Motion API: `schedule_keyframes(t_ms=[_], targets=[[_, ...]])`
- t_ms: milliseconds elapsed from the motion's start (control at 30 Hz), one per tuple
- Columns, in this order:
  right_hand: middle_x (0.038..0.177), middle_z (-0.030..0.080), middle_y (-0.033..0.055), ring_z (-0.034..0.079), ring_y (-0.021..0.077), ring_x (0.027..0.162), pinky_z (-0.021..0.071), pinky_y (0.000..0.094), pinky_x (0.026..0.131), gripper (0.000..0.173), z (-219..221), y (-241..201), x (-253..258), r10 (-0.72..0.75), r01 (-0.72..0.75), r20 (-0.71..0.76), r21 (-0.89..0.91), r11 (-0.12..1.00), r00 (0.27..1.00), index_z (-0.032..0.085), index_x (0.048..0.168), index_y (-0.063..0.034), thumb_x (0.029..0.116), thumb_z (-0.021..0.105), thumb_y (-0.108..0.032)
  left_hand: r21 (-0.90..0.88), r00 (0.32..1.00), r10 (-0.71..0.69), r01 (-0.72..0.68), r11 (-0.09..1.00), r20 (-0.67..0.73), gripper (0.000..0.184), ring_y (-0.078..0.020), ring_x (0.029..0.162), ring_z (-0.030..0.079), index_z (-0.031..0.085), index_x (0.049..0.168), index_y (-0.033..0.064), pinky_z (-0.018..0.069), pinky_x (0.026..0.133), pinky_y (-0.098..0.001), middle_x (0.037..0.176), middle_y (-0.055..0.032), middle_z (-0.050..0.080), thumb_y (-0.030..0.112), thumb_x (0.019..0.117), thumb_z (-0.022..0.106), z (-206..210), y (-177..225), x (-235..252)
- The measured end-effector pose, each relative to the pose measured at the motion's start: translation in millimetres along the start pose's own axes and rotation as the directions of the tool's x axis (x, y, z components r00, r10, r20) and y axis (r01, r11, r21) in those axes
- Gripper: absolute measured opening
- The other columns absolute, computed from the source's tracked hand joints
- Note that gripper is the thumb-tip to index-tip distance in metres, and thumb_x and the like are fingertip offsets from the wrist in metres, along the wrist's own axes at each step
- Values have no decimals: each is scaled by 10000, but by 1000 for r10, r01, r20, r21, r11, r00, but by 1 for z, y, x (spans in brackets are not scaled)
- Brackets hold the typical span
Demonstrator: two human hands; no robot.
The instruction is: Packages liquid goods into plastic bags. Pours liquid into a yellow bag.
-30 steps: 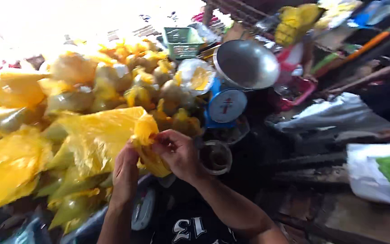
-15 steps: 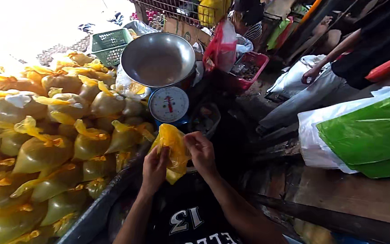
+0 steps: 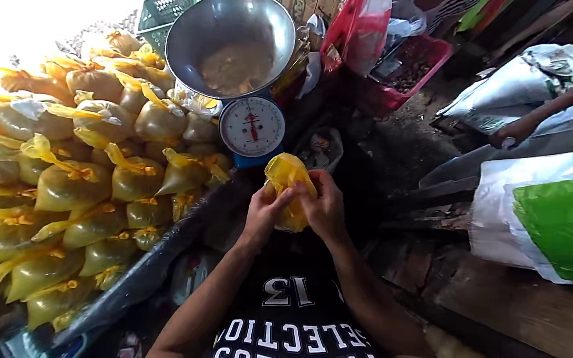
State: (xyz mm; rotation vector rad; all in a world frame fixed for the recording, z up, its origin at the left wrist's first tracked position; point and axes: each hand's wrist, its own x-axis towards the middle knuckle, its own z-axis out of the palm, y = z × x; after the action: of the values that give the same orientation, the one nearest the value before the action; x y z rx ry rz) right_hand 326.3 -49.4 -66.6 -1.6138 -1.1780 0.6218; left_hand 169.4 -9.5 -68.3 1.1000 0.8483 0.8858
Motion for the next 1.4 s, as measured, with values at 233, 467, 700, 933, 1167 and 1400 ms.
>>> schedule_keyframes(t_ms=[233, 467, 700, 933, 1167, 1400], targets=[[1027, 708, 80, 701, 179, 897, 613, 423, 760, 294, -4, 13, 11, -49, 39, -207, -53, 998, 977, 634, 1212, -73, 923, 588, -42, -677, 918, -397, 287, 678, -9, 331, -317, 1053, 682, 538, 1318, 61, 567, 910, -529, 1169, -195, 675, 240, 1087, 383, 22, 3, 24], [1052, 704, 89, 709, 204, 921, 618, 468, 777, 551, -3, -7, 7, -2, -9, -189, -59, 998, 982, 560, 1295, -93, 879, 809, -356, -509, 951, -286, 303, 806, 112, 332, -264, 1014, 697, 579, 1320, 64, 583, 907, -467, 1136, -166, 697, 273, 1104, 439, 24, -2, 20], [1090, 686, 64, 676, 172, 968, 592, 406, 822, 284, -4, 13, 6, 294, -77, -273, 601, 796, 916, 600, 1242, -91, 1000, 466, -28, -692, 898, -381, 418, 589, 219, 344, -254, 939, 697, 662, 1092, 66, 583, 819, -460, 1033, -143, 707, 303, 1015, 425, 8, 7, 34], [1309, 641, 86, 660, 209, 1113, 584, 446, 921, 609, -27, 9, -5, 92, -264, 269, 722, 640, 959, 449, 1525, -252, 960, 632, -388, -593, 925, -71, 297, 748, 373, 659, -185, 1009, 699, 671, 1212, 164, 595, 876, -440, 1104, -61, 724, 717, 978, 398, -29, 22, 56], [1025, 666, 203, 674, 361, 883, 570, 560, 746, 676, -8, 28, -3, -43, -113, -296, -491, 864, 954, 497, 1402, -29, 756, 694, -8, 675, 993, 55, -109, 730, 102, 748, -305, 982, 682, 510, 1420, 128, 618, 771, -515, 1282, -165, 599, 24, 744, 814, -28, -26, 61], [1032, 677, 193, 685, 347, 865, 573, 546, 707, 584, 37, 53, -22, 31, -119, -181, -504, 855, 983, 539, 1317, 1, 793, 757, -135, 765, 977, 41, 138, 629, -210, 737, -330, 993, 700, 462, 1489, 181, 616, 799, -527, 1396, -179, 552, 215, 839, 808, -43, -67, 55]])
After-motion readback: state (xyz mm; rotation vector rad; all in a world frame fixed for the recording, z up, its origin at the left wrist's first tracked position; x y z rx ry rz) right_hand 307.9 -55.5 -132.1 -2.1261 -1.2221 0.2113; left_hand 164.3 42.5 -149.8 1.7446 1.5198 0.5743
